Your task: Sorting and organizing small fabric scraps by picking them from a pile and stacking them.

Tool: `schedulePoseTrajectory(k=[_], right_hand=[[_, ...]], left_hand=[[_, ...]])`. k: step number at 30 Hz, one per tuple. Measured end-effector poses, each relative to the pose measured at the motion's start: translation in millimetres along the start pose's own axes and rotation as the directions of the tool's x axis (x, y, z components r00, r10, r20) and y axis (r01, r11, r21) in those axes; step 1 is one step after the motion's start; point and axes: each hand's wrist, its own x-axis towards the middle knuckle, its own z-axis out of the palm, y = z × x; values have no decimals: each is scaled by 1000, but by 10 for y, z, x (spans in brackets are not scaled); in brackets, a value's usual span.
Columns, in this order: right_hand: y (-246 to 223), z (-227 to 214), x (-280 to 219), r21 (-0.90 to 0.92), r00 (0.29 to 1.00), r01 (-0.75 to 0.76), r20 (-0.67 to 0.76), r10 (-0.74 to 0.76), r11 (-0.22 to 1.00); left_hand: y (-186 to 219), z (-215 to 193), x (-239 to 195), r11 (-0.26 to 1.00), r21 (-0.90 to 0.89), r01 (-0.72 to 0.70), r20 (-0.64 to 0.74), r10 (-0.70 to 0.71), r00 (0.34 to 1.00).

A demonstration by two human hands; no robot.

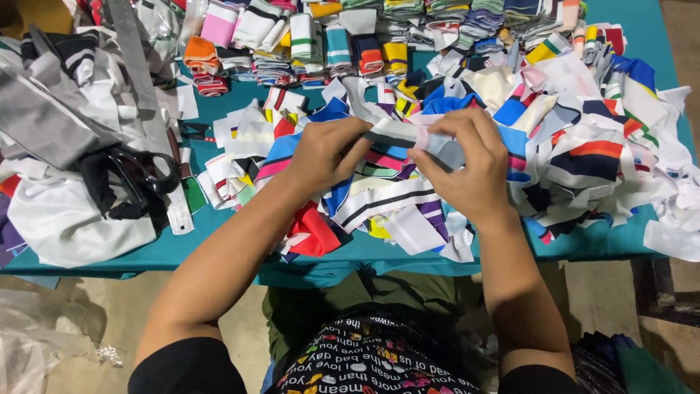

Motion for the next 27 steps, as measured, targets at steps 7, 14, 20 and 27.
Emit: schedulePoseTrajectory(k=[7,14,20,27], right_hand=[[538,194,-461,-76,1000,8,27,-6,997],[614,174,-534,-173,973,-111,-218,72,979],[415,82,-351,-211,875,-242,-469,119,947],[490,10,-419,-170,972,-169,-189,137,971]], left_hand=[[2,41,20,999,27,26,-38,-25,999],[-87,-122,11,998,46,31,-376,-12,926],[-33,-102,78,987,4,158,-447,-140,883],[153,54,251,875,480,-52,130,-12,991]])
